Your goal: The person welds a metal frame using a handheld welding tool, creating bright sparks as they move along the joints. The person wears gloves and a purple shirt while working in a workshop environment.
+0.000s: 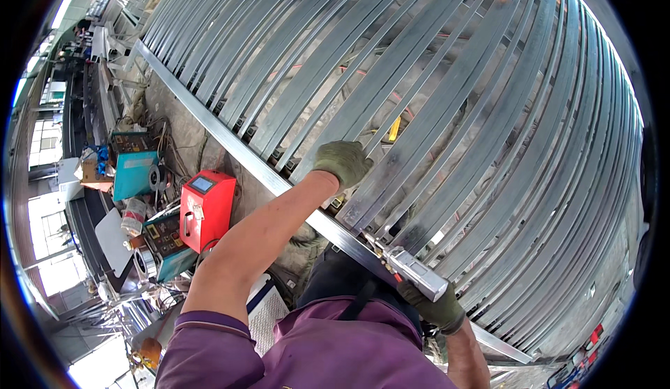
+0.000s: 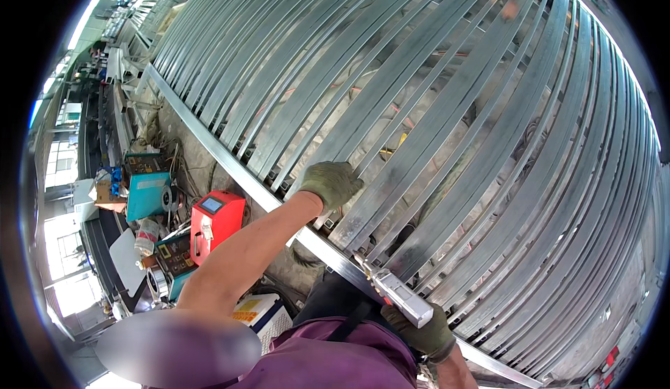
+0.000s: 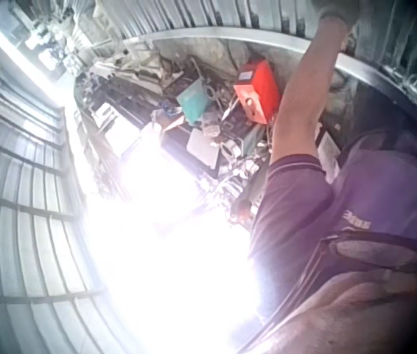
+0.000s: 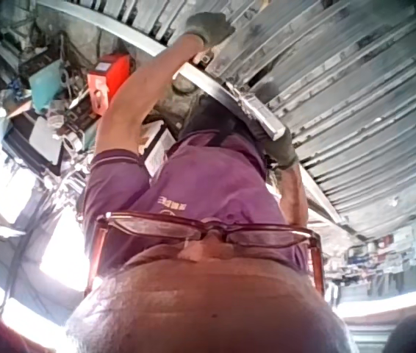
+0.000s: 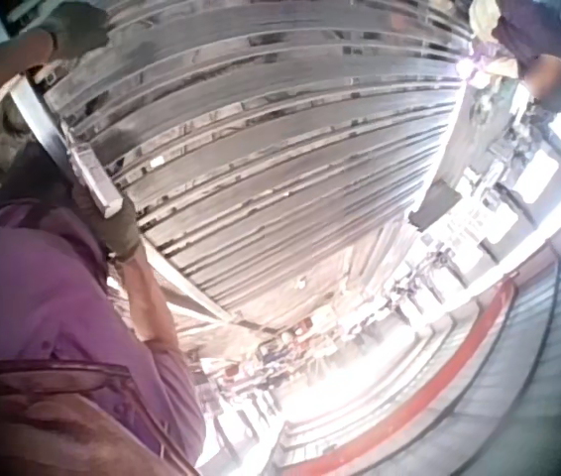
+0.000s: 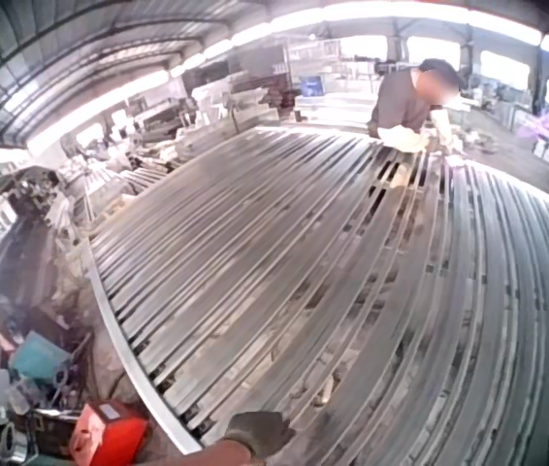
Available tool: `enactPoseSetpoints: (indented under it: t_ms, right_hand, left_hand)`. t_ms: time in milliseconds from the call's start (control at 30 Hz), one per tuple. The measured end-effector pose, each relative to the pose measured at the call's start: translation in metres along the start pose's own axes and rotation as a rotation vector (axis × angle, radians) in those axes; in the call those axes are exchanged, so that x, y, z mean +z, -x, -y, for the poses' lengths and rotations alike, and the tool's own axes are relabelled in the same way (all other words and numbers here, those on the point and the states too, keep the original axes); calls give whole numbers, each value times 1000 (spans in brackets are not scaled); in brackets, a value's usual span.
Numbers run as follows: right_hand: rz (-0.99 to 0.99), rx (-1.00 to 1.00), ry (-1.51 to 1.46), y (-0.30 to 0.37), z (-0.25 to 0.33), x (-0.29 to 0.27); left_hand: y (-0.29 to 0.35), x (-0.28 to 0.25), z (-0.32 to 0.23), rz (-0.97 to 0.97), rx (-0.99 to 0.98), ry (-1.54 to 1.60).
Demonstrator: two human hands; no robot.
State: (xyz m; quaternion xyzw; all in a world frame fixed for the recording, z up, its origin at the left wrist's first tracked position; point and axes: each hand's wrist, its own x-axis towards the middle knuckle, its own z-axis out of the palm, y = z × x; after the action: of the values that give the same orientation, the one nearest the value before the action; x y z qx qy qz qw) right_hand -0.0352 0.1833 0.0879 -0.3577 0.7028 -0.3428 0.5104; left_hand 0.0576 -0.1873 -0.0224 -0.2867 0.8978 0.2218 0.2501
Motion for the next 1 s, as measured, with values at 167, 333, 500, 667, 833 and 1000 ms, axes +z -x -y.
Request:
enactPoseSetpoints:
  t_ms: [167, 333, 500, 667, 833, 1000]
  right_hand:
    - [48, 106, -85, -13, 36, 30]
    - [18, 134, -119, -27, 42, 53]
    - [-23, -5, 54, -54, 40, 46]
    - [124, 138, -38, -88, 42, 13]
    - [366, 223, -265, -122, 31, -3]
    - [435, 236, -446, -139, 19, 10]
  left_hand:
    - [7, -19, 7, 153, -81, -75]
    - [-2, -9, 3, 187, -9, -119]
    - [-9, -8, 12, 181, 13, -80]
    - [-23, -7, 18, 214, 62, -82]
    - [-29, -17, 17, 275, 92, -118]
    - [-34, -18, 17, 287, 97, -143]
